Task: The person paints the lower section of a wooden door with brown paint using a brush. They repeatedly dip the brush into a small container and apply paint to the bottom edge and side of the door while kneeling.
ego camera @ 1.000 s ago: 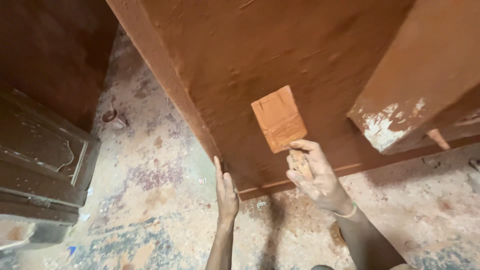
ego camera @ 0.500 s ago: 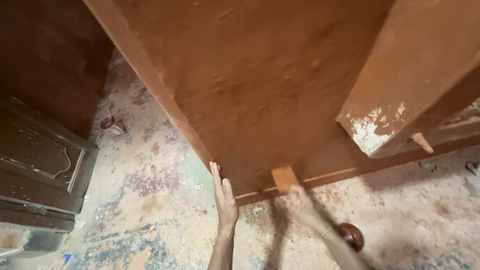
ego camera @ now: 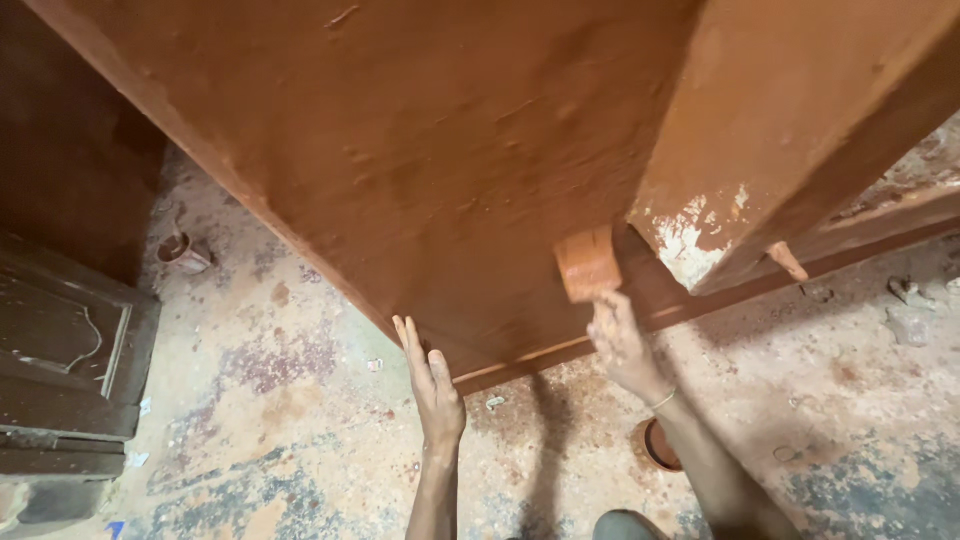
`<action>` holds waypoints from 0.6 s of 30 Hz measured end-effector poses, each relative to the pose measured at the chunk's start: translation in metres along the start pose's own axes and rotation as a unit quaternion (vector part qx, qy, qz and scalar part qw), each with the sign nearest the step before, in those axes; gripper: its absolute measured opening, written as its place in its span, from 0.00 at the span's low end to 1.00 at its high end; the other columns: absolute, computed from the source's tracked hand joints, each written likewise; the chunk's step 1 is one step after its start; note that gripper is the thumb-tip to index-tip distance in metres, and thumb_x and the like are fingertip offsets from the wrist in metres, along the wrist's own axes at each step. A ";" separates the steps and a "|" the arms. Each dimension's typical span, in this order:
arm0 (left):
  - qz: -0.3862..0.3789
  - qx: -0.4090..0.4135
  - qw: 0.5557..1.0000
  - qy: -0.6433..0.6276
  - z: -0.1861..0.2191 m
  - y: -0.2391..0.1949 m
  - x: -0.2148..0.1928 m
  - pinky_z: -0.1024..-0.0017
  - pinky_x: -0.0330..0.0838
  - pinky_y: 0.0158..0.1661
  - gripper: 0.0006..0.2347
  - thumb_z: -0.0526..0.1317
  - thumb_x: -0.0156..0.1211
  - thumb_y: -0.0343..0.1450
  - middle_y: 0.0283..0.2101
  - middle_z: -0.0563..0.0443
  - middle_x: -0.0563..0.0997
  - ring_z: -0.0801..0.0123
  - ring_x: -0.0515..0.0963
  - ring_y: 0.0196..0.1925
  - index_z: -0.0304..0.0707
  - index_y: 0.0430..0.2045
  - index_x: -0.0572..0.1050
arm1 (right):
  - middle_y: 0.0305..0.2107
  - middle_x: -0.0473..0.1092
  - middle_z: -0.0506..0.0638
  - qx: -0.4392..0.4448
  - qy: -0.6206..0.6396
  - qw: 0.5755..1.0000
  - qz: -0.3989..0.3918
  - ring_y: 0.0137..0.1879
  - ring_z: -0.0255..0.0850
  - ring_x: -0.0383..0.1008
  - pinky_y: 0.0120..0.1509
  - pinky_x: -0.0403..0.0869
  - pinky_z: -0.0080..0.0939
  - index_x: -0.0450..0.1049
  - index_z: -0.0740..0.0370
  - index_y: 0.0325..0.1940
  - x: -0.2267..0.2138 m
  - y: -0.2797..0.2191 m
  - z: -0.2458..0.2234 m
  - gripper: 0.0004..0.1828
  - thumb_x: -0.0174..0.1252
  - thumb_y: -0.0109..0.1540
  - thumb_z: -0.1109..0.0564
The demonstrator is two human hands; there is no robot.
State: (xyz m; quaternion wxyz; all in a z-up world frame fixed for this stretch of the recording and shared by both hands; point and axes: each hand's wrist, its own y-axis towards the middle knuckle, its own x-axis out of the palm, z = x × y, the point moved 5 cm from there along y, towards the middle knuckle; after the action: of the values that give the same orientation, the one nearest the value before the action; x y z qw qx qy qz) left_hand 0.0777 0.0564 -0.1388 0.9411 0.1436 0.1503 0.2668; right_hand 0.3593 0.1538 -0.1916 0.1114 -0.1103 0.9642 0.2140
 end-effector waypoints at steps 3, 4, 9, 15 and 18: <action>-0.003 -0.004 1.000 0.010 -0.005 -0.002 0.006 0.58 0.40 0.75 0.26 0.45 0.37 0.80 0.80 0.37 0.44 0.51 0.43 0.82 0.29 0.73 0.50 | 0.64 0.58 0.55 0.151 0.064 0.986 -0.030 0.72 0.40 0.57 0.72 0.63 0.41 0.51 0.62 0.71 0.010 -0.053 0.087 0.33 0.47 0.62 0.72; -0.001 -0.007 1.000 0.011 -0.007 -0.002 0.007 0.58 0.40 0.74 0.26 0.45 0.37 0.80 0.80 0.37 0.43 0.51 0.43 0.81 0.29 0.73 0.50 | 0.66 0.56 0.52 0.214 0.091 0.972 -0.044 0.74 0.39 0.54 0.73 0.62 0.41 0.50 0.59 0.72 0.011 -0.067 0.112 0.35 0.45 0.61 0.73; 0.005 -0.009 1.000 0.018 -0.010 0.000 0.014 0.58 0.40 0.74 0.27 0.47 0.37 0.80 0.80 0.36 0.43 0.51 0.43 0.81 0.28 0.73 0.50 | 0.57 0.59 0.58 0.345 0.102 0.932 -0.038 0.60 0.42 0.58 0.60 0.62 0.40 0.52 0.57 0.75 -0.010 -0.091 0.146 0.37 0.46 0.63 0.74; 0.016 -0.011 1.000 0.003 -0.006 0.000 0.023 0.57 0.40 0.74 0.27 0.47 0.37 0.80 0.79 0.34 0.41 0.49 0.42 0.81 0.28 0.73 0.49 | 0.54 0.61 0.47 0.125 0.168 0.976 -0.059 0.54 0.29 0.62 0.56 0.68 0.29 0.51 0.63 0.74 -0.054 -0.024 -0.001 0.36 0.45 0.61 0.75; 0.015 -0.006 1.000 0.017 -0.005 -0.001 0.025 0.57 0.38 0.75 0.27 0.47 0.37 0.80 0.80 0.35 0.43 0.49 0.41 0.82 0.28 0.73 0.49 | 0.52 0.61 0.48 0.042 0.170 0.984 -0.033 0.53 0.29 0.63 0.58 0.69 0.27 0.52 0.67 0.75 -0.058 -0.011 -0.057 0.33 0.46 0.65 0.75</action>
State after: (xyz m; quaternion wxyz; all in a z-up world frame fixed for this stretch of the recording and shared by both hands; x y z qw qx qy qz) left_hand 0.0966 0.0705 -0.1491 0.9352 0.1357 0.1622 0.2842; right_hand 0.4075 0.1286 -0.1299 -0.0426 -0.1722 0.9730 0.1474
